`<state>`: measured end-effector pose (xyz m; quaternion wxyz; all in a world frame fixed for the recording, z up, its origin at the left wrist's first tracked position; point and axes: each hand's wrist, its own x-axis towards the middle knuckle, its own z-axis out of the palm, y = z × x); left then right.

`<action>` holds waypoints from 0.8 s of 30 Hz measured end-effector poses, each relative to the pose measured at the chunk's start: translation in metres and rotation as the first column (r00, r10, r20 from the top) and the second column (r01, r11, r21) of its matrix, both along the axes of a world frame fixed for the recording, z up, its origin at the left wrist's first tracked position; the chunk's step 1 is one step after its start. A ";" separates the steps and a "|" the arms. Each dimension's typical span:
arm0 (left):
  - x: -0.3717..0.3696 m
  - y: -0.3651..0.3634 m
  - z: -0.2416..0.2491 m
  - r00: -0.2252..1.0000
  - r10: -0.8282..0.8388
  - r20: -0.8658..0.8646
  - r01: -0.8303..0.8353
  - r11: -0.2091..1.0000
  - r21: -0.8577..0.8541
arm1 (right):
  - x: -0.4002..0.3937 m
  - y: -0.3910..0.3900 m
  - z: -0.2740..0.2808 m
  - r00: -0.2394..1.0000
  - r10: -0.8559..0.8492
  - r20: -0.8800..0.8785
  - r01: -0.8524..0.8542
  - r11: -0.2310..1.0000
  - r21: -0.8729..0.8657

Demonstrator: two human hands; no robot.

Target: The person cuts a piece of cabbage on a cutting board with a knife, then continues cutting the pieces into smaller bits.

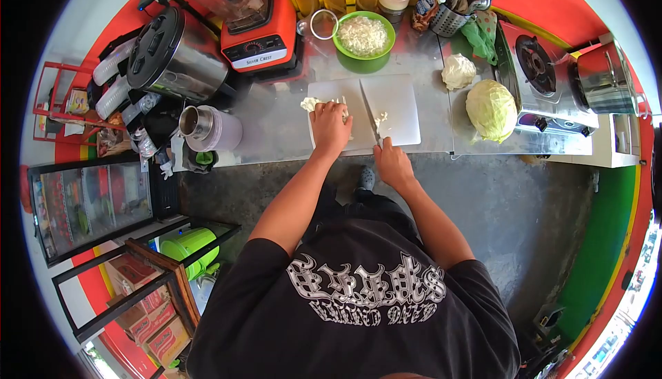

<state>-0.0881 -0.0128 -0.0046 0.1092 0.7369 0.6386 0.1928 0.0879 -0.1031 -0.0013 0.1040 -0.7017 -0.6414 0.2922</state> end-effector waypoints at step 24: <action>0.022 -0.019 -0.005 0.895 -0.415 0.165 0.414 0.909 0.044 | 0.051 -0.004 0.006 1.000 -0.003 -0.002 0.003 1.000 0.023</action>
